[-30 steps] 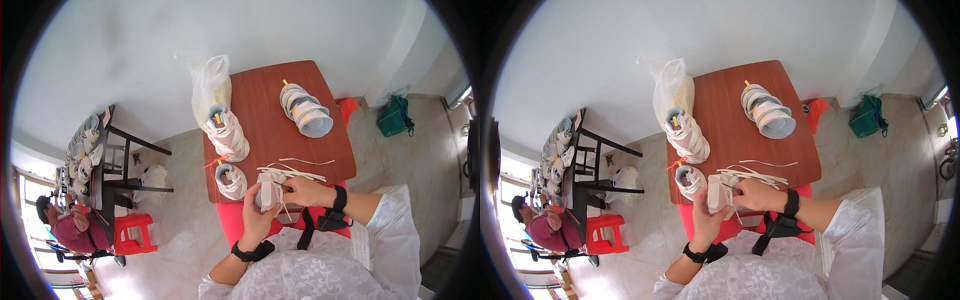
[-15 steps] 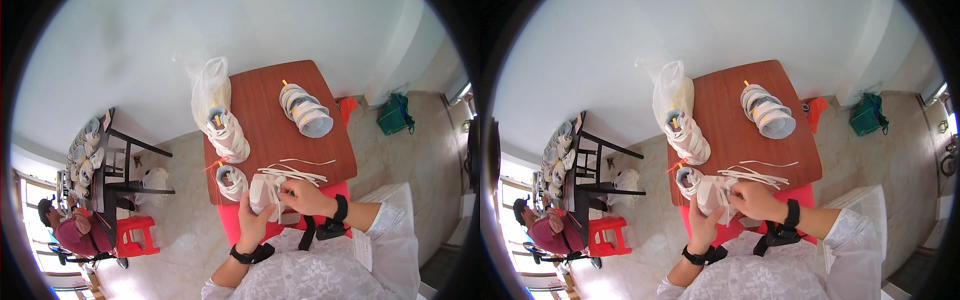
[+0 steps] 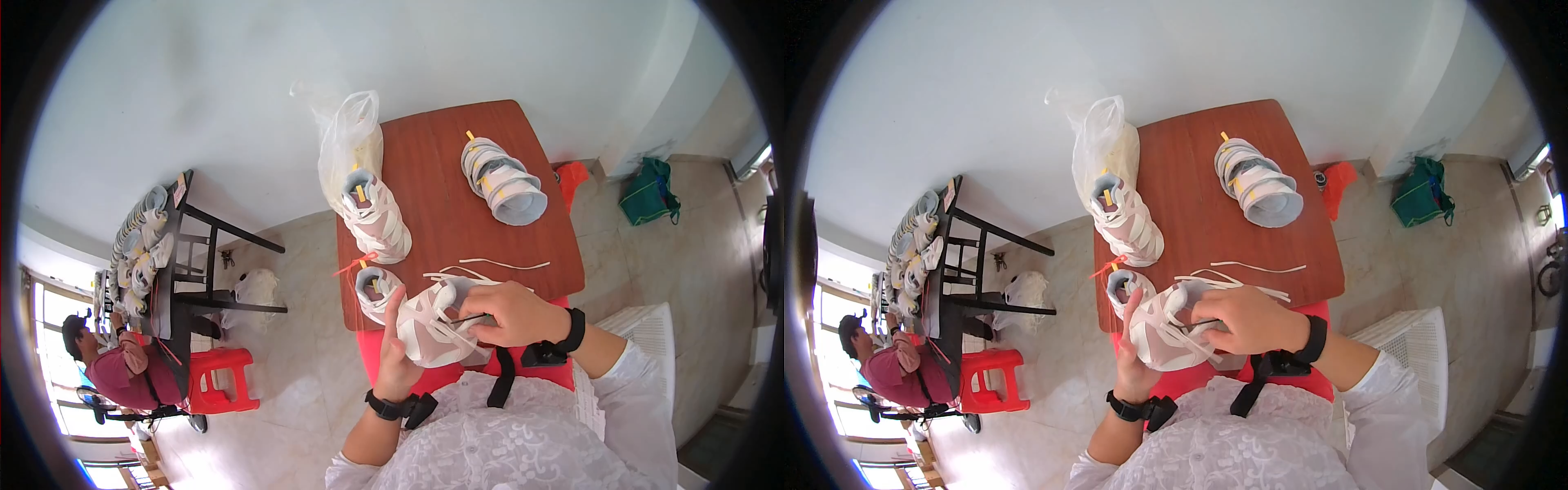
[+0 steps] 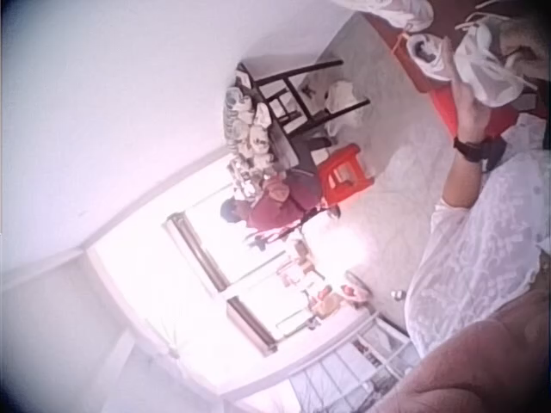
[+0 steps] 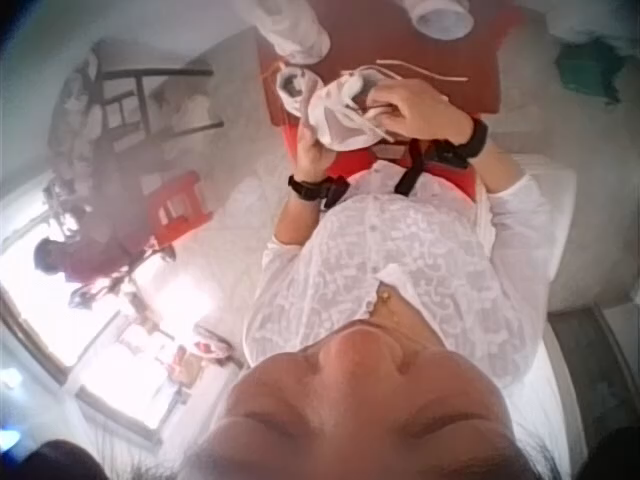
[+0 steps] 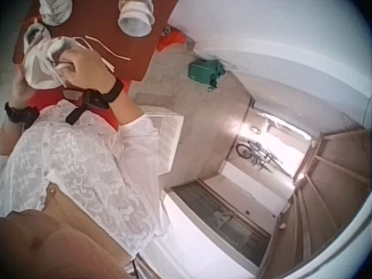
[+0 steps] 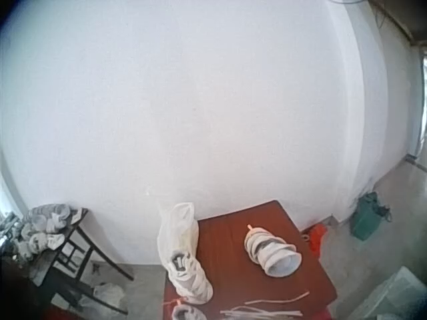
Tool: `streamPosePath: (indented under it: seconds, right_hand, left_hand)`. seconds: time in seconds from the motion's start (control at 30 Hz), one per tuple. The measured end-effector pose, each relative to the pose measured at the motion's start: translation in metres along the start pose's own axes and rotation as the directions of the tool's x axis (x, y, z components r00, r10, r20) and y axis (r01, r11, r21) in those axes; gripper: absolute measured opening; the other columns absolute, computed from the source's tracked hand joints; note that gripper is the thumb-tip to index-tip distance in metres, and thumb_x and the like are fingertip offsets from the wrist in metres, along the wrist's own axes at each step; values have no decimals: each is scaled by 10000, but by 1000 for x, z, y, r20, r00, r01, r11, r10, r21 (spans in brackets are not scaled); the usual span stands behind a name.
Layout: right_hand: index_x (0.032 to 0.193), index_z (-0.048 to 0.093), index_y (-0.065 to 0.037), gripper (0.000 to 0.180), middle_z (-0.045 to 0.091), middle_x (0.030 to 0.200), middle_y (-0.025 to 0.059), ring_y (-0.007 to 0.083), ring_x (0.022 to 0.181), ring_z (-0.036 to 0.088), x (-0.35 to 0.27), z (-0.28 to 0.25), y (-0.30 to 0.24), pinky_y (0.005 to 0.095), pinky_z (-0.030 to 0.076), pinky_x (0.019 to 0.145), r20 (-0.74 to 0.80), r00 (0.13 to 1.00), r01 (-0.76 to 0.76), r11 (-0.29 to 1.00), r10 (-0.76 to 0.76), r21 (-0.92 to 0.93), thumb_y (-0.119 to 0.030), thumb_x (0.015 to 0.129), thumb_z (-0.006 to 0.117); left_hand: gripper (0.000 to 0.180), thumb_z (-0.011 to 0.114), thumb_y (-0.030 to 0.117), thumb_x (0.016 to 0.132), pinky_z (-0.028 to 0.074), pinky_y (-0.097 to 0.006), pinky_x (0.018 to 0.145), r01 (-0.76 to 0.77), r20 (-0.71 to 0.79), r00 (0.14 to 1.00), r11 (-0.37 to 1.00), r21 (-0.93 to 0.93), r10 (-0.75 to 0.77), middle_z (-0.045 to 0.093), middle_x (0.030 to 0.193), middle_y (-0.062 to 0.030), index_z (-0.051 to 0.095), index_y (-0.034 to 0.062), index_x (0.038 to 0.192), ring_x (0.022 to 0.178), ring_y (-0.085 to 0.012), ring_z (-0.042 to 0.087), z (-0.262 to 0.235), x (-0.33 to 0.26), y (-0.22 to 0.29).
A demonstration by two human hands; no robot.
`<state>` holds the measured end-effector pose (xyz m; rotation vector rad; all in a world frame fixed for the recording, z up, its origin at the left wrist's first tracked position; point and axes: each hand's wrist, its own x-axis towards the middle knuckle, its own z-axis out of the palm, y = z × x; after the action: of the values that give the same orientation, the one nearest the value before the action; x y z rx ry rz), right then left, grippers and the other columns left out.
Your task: Lacing and preparing shoes for assembly or packaging in a factory setting.
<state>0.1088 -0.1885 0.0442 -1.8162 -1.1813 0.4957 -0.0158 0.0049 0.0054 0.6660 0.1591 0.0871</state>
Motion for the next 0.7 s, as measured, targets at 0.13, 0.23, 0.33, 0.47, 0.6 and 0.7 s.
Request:
streamPosePath:
  seconds: [0.13,0.23,0.33,0.47,0.6,0.7]
  right_hand:
    - [870,627,-59,171,593,851,87,298,766,605,3,-7,-8,388,476,657,5,1000,23,997,-23,-68,-167,762,703]
    - [870,626,-59,169,581,849,72,290,765,603,3,-6,-7,383,473,646,-34,990,141,988,-139,63,-162,761,703]
    - [850,622,-80,132,550,849,49,257,755,588,3,-1,-7,363,476,641,-115,961,254,967,-251,16,-149,758,685]
    - [810,611,-110,101,496,826,20,185,723,536,0,4,-37,299,476,589,-97,881,351,778,-462,-522,-142,723,648]
    - [793,593,-107,124,466,810,4,147,720,503,-2,10,-56,260,466,549,-62,850,347,646,-523,-680,-153,692,648]
    - [797,595,-105,121,467,816,6,147,724,503,2,12,-59,259,471,554,-79,841,340,637,-536,-692,-146,696,649]
  left_hand:
    - [813,777,128,771,412,-397,1032,88,-58,995,963,253,-76,473,1355,-111,302,83,1430,1249,-233,477,-8,0,6]
    - [721,730,38,796,427,-375,1020,20,-76,997,967,253,-1,493,1335,-93,338,64,1401,1226,-208,497,-2,-5,1]
    - [626,698,-14,813,436,-358,1013,-34,-53,997,952,304,52,522,1308,-76,398,45,1359,1191,-187,524,-5,-8,1]
    - [485,677,-43,827,468,-338,973,-70,56,997,827,557,47,572,1269,-73,510,21,1278,1126,-169,569,-29,-10,6]
    - [470,670,-47,833,499,-329,934,-102,10,994,892,441,109,591,1253,-88,525,13,1276,1093,-174,595,-11,-2,14]
    - [486,689,-22,829,491,-336,946,-48,-33,998,975,219,57,601,1236,-86,522,18,1284,1094,-182,597,-8,0,14]
